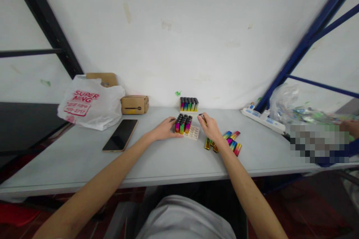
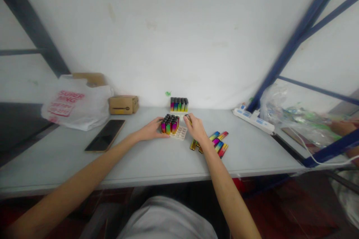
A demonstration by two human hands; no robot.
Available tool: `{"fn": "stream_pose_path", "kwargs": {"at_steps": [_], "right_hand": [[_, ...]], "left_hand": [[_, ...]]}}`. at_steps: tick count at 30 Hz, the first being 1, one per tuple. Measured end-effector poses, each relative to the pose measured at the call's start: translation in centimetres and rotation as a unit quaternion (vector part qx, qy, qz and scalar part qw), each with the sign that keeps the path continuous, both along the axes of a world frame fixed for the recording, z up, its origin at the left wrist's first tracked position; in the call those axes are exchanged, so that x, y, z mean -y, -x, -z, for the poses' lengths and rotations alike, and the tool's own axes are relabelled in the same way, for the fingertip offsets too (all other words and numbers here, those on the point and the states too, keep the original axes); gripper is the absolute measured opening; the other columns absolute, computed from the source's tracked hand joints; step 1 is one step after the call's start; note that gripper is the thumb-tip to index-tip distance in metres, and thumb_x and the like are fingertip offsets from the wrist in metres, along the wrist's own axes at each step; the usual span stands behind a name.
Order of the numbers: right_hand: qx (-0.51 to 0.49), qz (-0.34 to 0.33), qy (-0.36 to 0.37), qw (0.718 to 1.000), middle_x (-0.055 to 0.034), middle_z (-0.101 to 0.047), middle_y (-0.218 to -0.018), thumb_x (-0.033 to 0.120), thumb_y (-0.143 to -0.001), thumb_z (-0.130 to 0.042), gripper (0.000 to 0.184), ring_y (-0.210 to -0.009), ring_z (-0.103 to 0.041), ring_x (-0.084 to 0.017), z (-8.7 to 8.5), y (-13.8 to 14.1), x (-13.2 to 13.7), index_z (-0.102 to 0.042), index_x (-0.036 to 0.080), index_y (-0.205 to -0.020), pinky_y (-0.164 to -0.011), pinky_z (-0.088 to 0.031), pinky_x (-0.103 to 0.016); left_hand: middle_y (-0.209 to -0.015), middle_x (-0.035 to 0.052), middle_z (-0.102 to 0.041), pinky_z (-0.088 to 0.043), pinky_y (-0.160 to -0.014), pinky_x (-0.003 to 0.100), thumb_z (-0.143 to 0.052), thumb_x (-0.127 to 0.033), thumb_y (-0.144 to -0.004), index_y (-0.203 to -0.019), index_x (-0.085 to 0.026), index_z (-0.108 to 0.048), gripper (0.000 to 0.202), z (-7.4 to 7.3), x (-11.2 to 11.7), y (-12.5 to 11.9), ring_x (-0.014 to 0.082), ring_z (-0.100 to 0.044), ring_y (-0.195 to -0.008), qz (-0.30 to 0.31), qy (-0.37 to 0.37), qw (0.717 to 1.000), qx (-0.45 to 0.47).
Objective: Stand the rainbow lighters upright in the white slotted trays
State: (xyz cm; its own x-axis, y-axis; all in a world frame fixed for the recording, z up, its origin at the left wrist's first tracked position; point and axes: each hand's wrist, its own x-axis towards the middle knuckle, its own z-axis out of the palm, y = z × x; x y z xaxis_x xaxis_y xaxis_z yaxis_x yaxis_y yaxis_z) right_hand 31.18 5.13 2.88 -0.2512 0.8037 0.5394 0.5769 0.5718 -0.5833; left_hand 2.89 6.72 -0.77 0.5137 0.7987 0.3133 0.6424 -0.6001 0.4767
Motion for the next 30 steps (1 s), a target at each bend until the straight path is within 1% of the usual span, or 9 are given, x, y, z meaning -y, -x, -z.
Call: {"fn": "stream_pose_path", "kwargs": {"at_steps": [2, 4, 9, 11, 15, 19, 21, 25, 30], "right_hand": [[0.002, -0.018, 0.007, 1.0, 0.001, -0.057, -0.07, 0.057, -0.107, -0.04, 0.04, -0.065, -0.053, -0.017, -0.2, 0.0, 0.1, -0.049, 0.025, -0.085, -0.067, -0.041, -0.029], [0.003, -0.024, 0.002, 1.0, -0.0009, -0.058, -0.071, 0.06, -0.107, -0.04, 0.045, -0.067, -0.054, -0.017, -0.3, 0.1, 0.2, -0.048, 0.025, -0.08, -0.067, -0.042, -0.029], [0.018, -0.017, -0.005, 1.0, 0.0028, -0.043, -0.056, 0.071, -0.104, -0.042, 0.061, -0.057, -0.04, -0.014, -0.5, 0.2, 0.6, -0.039, 0.024, -0.065, -0.058, -0.034, -0.028], [0.017, -0.043, 0.024, 0.999, 0.0027, -0.047, -0.053, 0.074, -0.103, -0.043, 0.064, -0.053, -0.041, -0.013, -0.5, 0.3, 0.7, -0.042, 0.024, -0.063, -0.056, -0.034, -0.028], [-0.012, -0.13, 0.125, 0.984, -0.0013, -0.067, -0.059, 0.077, -0.1, -0.049, 0.063, -0.052, -0.058, -0.016, -0.2, 0.8, 0.9, -0.056, 0.023, -0.067, -0.059, -0.047, -0.029], [-0.041, -0.181, 0.199, 0.962, -0.003, -0.073, -0.064, 0.082, -0.092, -0.058, 0.062, -0.054, -0.066, -0.02, 0.2, 1.1, 0.7, -0.061, 0.023, -0.071, -0.058, -0.054, -0.032], [-0.031, -0.173, 0.186, 0.967, -0.0028, -0.072, -0.062, 0.081, -0.092, -0.059, 0.063, -0.053, -0.066, -0.019, 0.3, 1.2, 0.6, -0.063, 0.022, -0.07, -0.058, -0.054, -0.031], [0.002, -0.144, 0.121, 0.982, -0.0025, -0.071, -0.059, 0.079, -0.094, -0.06, 0.063, -0.052, -0.063, -0.017, 0.4, 1.4, 0.6, -0.063, 0.022, -0.067, -0.059, -0.051, -0.03], [0.011, -0.141, 0.103, 0.985, -0.0025, -0.07, -0.059, 0.08, -0.096, -0.057, 0.064, -0.053, -0.064, -0.017, 0.5, 1.8, 0.9, -0.059, 0.023, -0.067, -0.058, -0.048, -0.028]], "left_hand": [[-0.142, 0.0161, -0.065, -0.045, -0.121, 0.046, -0.08, -0.076, -0.077, -0.131, -0.018, -0.07, 0.079, -0.1, 0.0, 0.0, 0.0377, -0.06, -0.134, 0.001, 0.0, 1.0, -0.003], [-0.142, 0.0157, -0.065, -0.045, -0.121, 0.044, -0.079, -0.076, -0.079, -0.13, -0.018, -0.07, 0.078, -0.1, 0.1, 0.0, 0.0367, -0.059, -0.134, 0.006, -0.004, 1.0, -0.004], [-0.141, 0.0136, -0.065, -0.046, -0.12, 0.046, -0.079, -0.076, -0.079, -0.129, -0.022, -0.07, 0.074, -0.1, 0.0, 0.1, 0.0358, -0.06, -0.132, 0.014, -0.01, 1.0, -0.004], [-0.142, 0.0139, -0.065, -0.046, -0.12, 0.047, -0.08, -0.076, -0.079, -0.13, -0.023, -0.07, 0.074, -0.1, 0.0, 0.1, 0.0363, -0.059, -0.133, 0.013, -0.01, 1.0, -0.003], [-0.142, 0.0128, -0.066, -0.046, -0.119, 0.048, -0.08, -0.075, -0.078, -0.13, -0.024, -0.07, 0.074, 0.1, -0.1, 0.2, 0.0373, -0.06, -0.133, 0.008, -0.011, 1.0, 0.003], [-0.14, 0.0123, -0.067, -0.047, -0.118, 0.049, -0.08, -0.075, -0.078, -0.131, -0.024, -0.07, 0.074, 0.3, -0.2, 0.2, 0.0371, -0.06, -0.132, 0.011, -0.015, 1.0, 0.007], [-0.14, 0.0123, -0.067, -0.047, -0.119, 0.049, -0.08, -0.075, -0.079, -0.131, -0.024, -0.07, 0.074, 0.3, -0.2, 0.2, 0.037, -0.06, -0.132, 0.012, -0.013, 1.0, 0.008], [-0.141, 0.0134, -0.065, -0.046, -0.119, 0.048, -0.081, -0.075, -0.079, -0.134, -0.023, -0.069, 0.077, 0.4, -0.2, 0.2, 0.0368, -0.06, -0.133, 0.011, -0.009, 1.0, 0.007], [-0.141, 0.0121, -0.067, -0.047, -0.118, 0.049, -0.081, -0.076, -0.078, -0.135, -0.024, -0.069, 0.078, 0.4, -0.2, 0.3, 0.0366, -0.061, -0.131, 0.013, -0.016, 1.0, 0.011]]}}
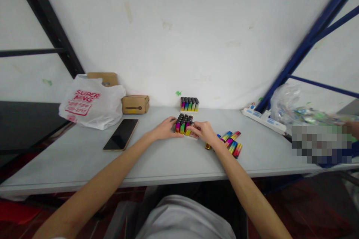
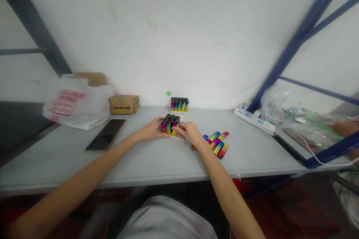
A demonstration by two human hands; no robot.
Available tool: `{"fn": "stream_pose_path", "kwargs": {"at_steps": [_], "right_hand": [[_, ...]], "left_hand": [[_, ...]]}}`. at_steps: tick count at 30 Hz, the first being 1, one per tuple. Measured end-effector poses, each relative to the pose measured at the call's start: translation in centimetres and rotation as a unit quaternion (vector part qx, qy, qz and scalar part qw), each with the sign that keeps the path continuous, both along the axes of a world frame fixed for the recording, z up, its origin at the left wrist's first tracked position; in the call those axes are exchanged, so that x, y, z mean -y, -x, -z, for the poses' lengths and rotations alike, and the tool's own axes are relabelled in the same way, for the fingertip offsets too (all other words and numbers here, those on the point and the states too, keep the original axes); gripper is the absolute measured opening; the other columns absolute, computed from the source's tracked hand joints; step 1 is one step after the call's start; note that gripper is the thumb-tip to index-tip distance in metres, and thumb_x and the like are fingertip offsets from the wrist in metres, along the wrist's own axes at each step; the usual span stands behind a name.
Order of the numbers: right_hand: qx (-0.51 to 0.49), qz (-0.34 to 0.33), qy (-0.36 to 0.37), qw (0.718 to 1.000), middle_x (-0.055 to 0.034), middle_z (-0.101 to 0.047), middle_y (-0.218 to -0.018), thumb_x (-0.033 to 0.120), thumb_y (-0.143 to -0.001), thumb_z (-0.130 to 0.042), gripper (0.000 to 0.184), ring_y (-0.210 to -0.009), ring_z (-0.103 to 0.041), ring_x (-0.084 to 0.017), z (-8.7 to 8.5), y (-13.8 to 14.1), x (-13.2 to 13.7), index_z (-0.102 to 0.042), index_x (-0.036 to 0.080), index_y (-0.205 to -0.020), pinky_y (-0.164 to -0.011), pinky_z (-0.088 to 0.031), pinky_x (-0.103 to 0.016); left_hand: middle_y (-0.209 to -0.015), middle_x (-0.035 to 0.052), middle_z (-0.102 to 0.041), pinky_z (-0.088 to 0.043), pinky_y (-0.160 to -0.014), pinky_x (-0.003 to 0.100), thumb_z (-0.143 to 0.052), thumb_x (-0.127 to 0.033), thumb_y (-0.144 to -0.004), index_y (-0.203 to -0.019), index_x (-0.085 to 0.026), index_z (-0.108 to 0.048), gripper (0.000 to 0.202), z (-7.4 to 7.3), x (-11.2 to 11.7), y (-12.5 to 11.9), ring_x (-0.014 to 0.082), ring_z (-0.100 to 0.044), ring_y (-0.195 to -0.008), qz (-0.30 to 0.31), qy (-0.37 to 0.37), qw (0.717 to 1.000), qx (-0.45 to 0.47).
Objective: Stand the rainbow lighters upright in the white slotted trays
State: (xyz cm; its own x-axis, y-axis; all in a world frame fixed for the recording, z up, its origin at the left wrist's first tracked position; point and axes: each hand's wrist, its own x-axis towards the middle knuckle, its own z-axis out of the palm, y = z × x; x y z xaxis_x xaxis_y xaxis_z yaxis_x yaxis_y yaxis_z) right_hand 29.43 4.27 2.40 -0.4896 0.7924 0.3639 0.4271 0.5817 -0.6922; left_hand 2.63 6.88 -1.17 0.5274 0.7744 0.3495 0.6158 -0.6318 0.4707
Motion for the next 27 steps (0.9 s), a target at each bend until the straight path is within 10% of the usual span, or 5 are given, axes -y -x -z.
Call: {"fn": "stream_pose_path", "kwargs": {"at_steps": [27], "right_hand": [[0.106, 0.05, -0.164, 0.98, -0.004, -0.067, -0.068, 0.048, -0.11, -0.054, 0.045, -0.057, -0.053, -0.015, 1.4, 0.9, 0.0, -0.059, 0.021, -0.074, -0.062, -0.036, -0.027]], "left_hand": [[-0.142, 0.0137, -0.065, -0.046, -0.119, 0.048, -0.081, -0.076, -0.078, -0.135, -0.023, -0.068, 0.079, 0.0, 0.0, -0.1, 0.0375, -0.059, -0.134, -0.003, 0.003, 1.0, -0.005]]}}
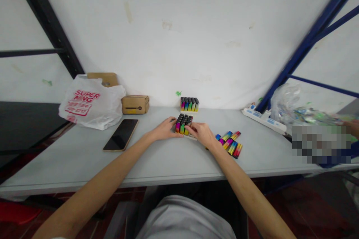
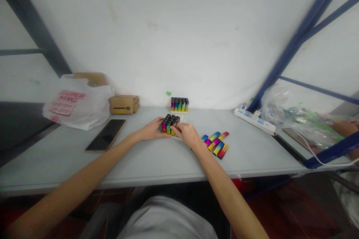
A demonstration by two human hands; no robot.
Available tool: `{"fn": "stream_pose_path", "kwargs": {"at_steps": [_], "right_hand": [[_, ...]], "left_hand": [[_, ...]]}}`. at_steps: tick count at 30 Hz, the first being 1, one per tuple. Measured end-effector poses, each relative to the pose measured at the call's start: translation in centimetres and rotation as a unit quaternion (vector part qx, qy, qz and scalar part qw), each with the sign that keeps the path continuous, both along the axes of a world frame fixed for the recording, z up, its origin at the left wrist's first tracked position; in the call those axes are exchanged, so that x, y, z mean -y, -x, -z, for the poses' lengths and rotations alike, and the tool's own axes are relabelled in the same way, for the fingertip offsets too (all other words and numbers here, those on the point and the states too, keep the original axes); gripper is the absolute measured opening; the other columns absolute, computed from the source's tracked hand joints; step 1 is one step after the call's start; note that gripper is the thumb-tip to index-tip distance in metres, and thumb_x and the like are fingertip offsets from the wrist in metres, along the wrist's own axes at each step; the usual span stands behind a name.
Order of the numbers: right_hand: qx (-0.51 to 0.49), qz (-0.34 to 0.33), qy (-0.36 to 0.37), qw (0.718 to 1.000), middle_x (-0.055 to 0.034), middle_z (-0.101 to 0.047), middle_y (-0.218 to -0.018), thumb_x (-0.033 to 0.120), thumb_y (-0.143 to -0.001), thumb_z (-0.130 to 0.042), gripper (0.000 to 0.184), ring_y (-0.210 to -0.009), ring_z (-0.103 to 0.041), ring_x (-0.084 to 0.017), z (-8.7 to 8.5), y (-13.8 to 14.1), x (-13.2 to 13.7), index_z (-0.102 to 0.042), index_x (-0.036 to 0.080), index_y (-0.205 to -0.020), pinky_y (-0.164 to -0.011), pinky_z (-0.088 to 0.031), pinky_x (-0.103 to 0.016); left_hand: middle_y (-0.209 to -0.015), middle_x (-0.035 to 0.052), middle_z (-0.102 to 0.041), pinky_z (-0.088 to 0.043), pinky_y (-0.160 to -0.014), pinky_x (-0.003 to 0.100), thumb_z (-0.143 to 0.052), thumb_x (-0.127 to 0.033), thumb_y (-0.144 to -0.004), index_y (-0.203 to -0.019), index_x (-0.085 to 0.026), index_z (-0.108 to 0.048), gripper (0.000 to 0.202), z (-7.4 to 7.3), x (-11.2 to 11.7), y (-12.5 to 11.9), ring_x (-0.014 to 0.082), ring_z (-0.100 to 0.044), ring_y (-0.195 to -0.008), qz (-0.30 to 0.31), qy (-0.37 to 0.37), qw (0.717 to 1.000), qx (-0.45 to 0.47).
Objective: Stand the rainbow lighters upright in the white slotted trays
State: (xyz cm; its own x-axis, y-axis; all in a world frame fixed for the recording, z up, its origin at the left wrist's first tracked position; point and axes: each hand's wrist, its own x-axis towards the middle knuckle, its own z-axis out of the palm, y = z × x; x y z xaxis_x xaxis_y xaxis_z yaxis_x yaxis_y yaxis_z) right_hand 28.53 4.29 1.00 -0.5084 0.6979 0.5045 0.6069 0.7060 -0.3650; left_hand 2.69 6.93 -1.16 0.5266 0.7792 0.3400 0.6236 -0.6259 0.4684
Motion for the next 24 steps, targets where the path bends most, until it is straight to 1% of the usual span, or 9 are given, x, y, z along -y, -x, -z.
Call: {"fn": "stream_pose_path", "kwargs": {"at_steps": [4, 9, 12, 15, 19, 21, 23, 24], "right_hand": [[0.041, 0.009, 0.009, 0.999, -0.0042, -0.068, -0.071, 0.04, -0.109, -0.059, 0.04, -0.06, -0.056, -0.014, -0.6, -0.3, 0.2, -0.061, 0.019, -0.075, -0.063, -0.036, -0.026], [0.075, 0.003, 0.026, 0.997, -0.0036, -0.068, -0.069, 0.038, -0.11, -0.058, 0.038, -0.058, -0.053, -0.013, -1.2, -0.1, 0.8, -0.065, 0.018, -0.079, -0.062, -0.032, -0.027], [0.097, 0.01, 0.037, 0.995, -0.003, -0.067, -0.067, 0.042, -0.109, -0.06, 0.04, -0.057, -0.05, -0.013, -1.5, 0.0, 1.0, -0.067, 0.018, -0.078, -0.061, -0.028, -0.028], [0.087, 0.021, 0.047, 0.995, -0.002, -0.066, -0.066, 0.052, -0.106, -0.062, 0.046, -0.057, -0.05, -0.013, -1.8, -0.4, 1.1, -0.067, 0.018, -0.075, -0.061, -0.027, -0.028], [0.036, 0.069, 0.037, 0.996, -0.0013, -0.062, -0.061, 0.059, -0.109, -0.05, 0.057, -0.056, -0.049, -0.014, -2.6, -1.9, 0.9, -0.064, 0.02, -0.069, -0.062, -0.029, -0.028], [0.01, 0.099, 0.029, 0.995, -0.0018, -0.062, -0.062, 0.059, -0.11, -0.047, 0.058, -0.057, -0.051, -0.015, -2.9, -3.1, 0.8, -0.063, 0.02, -0.07, -0.064, -0.033, -0.029], [-0.012, 0.117, 0.026, 0.993, -0.0038, -0.067, -0.07, 0.059, -0.109, -0.047, 0.053, -0.064, -0.058, -0.018, -2.9, -4.7, 1.1, -0.066, 0.02, -0.077, -0.069, -0.04, -0.03], [-0.02, 0.121, 0.021, 0.992, -0.0057, -0.07, -0.078, 0.058, -0.109, -0.048, 0.05, -0.071, -0.063, -0.02, -2.7, -5.6, 1.5, -0.068, 0.02, -0.083, -0.074, -0.044, -0.031]], "left_hand": [[-0.142, 0.0142, -0.064, -0.045, -0.12, 0.046, -0.079, -0.078, -0.079, -0.136, -0.021, -0.068, 0.081, 0.0, 0.0, 0.0, 0.0363, -0.059, -0.134, 0.003, 0.001, 1.0, -0.007], [-0.141, 0.0128, -0.065, -0.045, -0.12, 0.047, -0.079, -0.076, -0.08, -0.134, -0.024, -0.07, 0.076, -0.1, 0.1, 0.0, 0.0367, -0.058, -0.135, 0.009, -0.007, 1.0, -0.004], [-0.141, 0.0124, -0.066, -0.046, -0.12, 0.048, -0.08, -0.076, -0.079, -0.132, -0.024, -0.071, 0.074, -0.1, 0.0, 0.1, 0.0372, -0.059, -0.134, 0.007, -0.007, 1.0, -0.003], [-0.14, 0.0136, -0.065, -0.046, -0.119, 0.048, -0.08, -0.076, -0.079, -0.132, -0.022, -0.07, 0.077, 0.0, 0.0, 0.1, 0.0375, -0.06, -0.132, 0.002, -0.004, 1.0, -0.003], [-0.139, 0.0134, -0.066, -0.047, -0.119, 0.047, -0.078, -0.077, -0.081, -0.133, -0.022, -0.07, 0.077, -0.2, 0.1, 0.1, 0.0365, -0.06, -0.133, 0.008, -0.011, 1.0, -0.006], [-0.141, 0.0131, -0.065, -0.047, -0.12, 0.046, -0.078, -0.077, -0.081, -0.134, -0.022, -0.069, 0.077, -0.2, 0.1, 0.1, 0.036, -0.06, -0.133, 0.007, -0.014, 1.0, -0.008], [-0.143, 0.0132, -0.065, -0.047, -0.12, 0.047, -0.077, -0.078, -0.081, -0.135, -0.022, -0.069, 0.078, -0.3, 0.2, 0.1, 0.0361, -0.06, -0.133, 0.003, -0.015, 1.0, -0.01], [-0.143, 0.0133, -0.064, -0.047, -0.12, 0.047, -0.077, -0.078, -0.08, -0.134, -0.022, -0.069, 0.078, -0.3, 0.2, 0.1, 0.0362, -0.06, -0.133, 0.001, -0.014, 1.0, -0.011]]}}
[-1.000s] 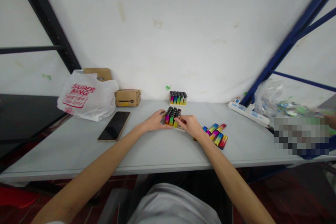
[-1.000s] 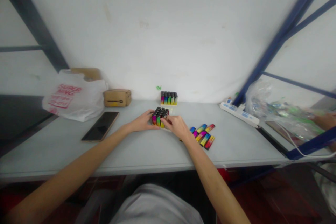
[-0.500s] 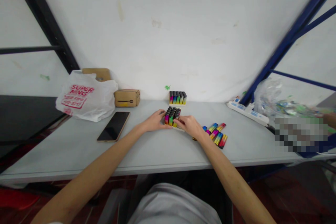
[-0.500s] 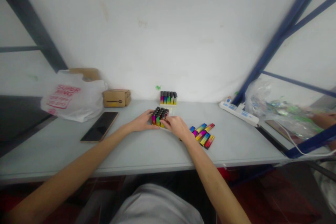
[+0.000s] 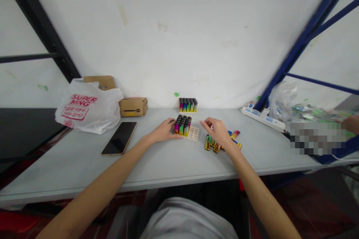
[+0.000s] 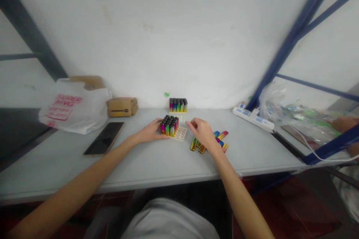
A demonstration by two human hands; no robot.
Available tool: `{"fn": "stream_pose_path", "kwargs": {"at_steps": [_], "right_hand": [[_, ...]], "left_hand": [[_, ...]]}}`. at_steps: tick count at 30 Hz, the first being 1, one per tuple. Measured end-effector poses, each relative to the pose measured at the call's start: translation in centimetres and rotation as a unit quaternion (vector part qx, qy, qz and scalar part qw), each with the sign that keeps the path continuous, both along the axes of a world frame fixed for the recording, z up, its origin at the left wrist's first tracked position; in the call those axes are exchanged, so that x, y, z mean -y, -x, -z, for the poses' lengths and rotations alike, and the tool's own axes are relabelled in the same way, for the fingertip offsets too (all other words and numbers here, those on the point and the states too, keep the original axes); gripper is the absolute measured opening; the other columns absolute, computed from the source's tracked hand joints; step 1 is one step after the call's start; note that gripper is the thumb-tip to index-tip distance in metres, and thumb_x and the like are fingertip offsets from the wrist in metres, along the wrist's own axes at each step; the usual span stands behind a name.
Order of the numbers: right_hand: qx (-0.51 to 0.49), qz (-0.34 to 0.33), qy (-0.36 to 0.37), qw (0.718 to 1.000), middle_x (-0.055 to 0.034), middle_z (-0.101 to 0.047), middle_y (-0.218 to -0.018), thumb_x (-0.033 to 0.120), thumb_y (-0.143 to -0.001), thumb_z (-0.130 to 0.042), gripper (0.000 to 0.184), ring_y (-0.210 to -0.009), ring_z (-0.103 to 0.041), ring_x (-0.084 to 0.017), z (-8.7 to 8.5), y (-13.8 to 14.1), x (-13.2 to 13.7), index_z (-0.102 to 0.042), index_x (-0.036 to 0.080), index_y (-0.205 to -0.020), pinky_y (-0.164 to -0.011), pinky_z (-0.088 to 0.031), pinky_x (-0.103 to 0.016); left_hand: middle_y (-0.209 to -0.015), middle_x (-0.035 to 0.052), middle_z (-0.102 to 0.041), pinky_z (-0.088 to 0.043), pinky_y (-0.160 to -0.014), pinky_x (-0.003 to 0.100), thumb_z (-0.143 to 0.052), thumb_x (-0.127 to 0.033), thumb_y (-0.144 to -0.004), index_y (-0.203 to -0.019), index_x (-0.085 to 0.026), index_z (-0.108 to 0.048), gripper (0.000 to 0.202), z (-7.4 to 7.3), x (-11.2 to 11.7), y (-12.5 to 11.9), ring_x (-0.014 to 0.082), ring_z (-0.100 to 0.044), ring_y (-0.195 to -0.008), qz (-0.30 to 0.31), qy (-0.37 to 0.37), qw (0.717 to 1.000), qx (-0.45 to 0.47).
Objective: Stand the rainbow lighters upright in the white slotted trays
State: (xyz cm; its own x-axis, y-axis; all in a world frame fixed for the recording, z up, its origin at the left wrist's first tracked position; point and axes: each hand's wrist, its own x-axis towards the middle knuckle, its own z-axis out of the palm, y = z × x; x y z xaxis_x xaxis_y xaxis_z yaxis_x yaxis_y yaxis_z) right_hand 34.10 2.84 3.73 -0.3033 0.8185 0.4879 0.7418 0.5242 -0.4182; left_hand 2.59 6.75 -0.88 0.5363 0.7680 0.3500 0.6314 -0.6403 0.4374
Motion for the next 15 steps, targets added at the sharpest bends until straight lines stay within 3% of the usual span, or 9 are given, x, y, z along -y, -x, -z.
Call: {"fn": "stream_pose_path", "kwargs": {"at_steps": [4, 8, 11, 15], "right_hand": [[0.033, 0.111, -0.055, 0.992, -0.0176, -0.072, -0.113, 0.059, -0.108, -0.046, 0.05, -0.111, -0.066, -0.032, 2.0, -3.7, 2.9, -0.075, 0.018, -0.112, -0.104, -0.049, -0.045], [0.133, 0.189, -0.001, 0.973, -0.02, -0.045, -0.162, 0.07, -0.101, -0.051, 0.068, -0.152, -0.039, -0.046, 4.5, -5.8, 6.0, -0.061, 0.028, -0.153, -0.12, -0.037, -0.065], [0.163, 0.233, 0.074, 0.956, -0.0186, -0.033, -0.172, 0.074, -0.101, -0.047, 0.075, -0.159, -0.027, -0.051, 5.6, -5.9, 6.3, -0.05, 0.032, -0.163, -0.122, -0.029, -0.071], [0.181, 0.235, 0.126, 0.947, -0.0212, -0.033, -0.173, 0.074, -0.103, -0.042, 0.075, -0.162, -0.024, -0.05, 5.5, -5.5, 4.3, -0.05, 0.029, -0.164, -0.126, -0.024, -0.069]], "left_hand": [[-0.144, 0.0145, -0.064, -0.047, -0.12, 0.047, -0.077, -0.081, -0.078, -0.133, -0.02, -0.069, 0.083, 0.2, -0.1, 0.2, 0.0372, -0.061, -0.132, -0.008, 0.008, 1.0, -0.001], [-0.145, 0.0137, -0.064, -0.046, -0.121, 0.049, -0.076, -0.083, -0.077, -0.133, -0.022, -0.069, 0.083, 0.4, -0.3, 0.3, 0.0374, -0.061, -0.133, -0.011, 0.008, 1.0, 0.005], [-0.147, 0.0147, -0.063, -0.045, -0.122, 0.049, -0.077, -0.082, -0.077, -0.133, -0.021, -0.069, 0.084, 0.4, -0.3, 0.3, 0.038, -0.06, -0.135, -0.013, 0.015, 1.0, 0.004], [-0.145, 0.0156, -0.063, -0.045, -0.122, 0.047, -0.077, -0.081, -0.078, -0.135, -0.019, -0.068, 0.085, 0.3, -0.2, 0.2, 0.0373, -0.06, -0.134, -0.012, 0.02, 1.0, 0.0]]}}
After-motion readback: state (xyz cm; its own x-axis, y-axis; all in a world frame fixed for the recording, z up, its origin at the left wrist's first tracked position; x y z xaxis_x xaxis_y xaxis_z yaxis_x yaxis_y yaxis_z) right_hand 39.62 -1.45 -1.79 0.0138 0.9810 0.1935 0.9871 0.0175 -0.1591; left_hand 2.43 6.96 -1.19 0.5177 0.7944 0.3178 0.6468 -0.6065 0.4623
